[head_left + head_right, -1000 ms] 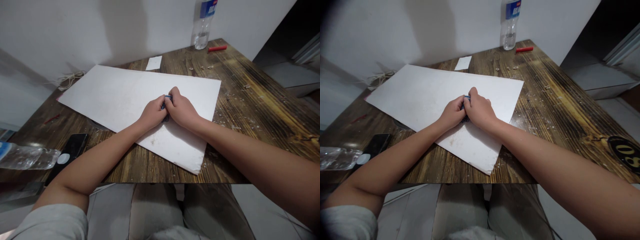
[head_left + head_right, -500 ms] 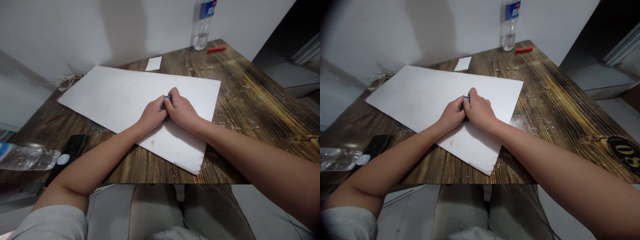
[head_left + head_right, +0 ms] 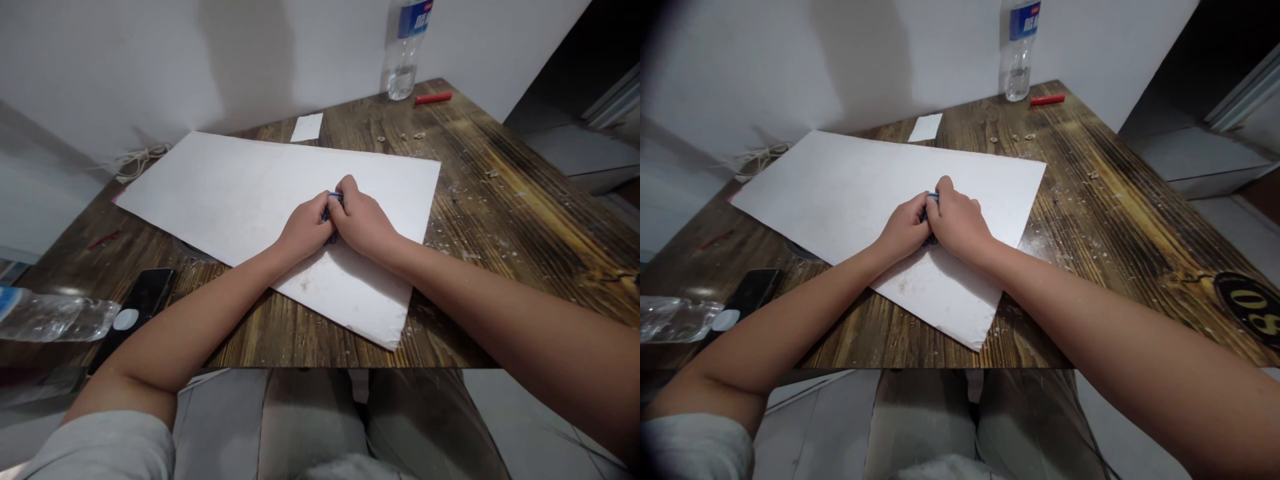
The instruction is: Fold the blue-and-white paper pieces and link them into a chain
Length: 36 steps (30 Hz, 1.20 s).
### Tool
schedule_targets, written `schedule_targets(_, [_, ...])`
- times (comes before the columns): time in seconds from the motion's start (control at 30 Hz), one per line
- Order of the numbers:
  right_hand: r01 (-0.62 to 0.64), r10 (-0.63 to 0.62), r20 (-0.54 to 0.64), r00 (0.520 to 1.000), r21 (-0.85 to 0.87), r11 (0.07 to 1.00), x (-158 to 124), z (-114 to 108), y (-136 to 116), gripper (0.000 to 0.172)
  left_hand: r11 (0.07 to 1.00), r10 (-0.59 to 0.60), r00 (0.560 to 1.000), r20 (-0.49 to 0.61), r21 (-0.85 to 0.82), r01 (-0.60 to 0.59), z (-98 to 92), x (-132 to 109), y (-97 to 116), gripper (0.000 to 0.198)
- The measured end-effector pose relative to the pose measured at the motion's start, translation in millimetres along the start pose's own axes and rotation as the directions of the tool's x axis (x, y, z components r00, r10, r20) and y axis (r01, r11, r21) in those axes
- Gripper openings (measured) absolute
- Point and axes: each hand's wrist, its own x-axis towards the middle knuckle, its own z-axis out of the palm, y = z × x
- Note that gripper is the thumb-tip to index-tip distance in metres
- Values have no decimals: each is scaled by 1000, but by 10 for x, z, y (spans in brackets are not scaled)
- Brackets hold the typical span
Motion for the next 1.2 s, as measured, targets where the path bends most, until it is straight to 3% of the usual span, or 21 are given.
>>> schedule_targets(1.2, [25,-25,10,1000,-23,999,17,7,4,13,1000,-23,1000,17,22,22,-5,4,19,8])
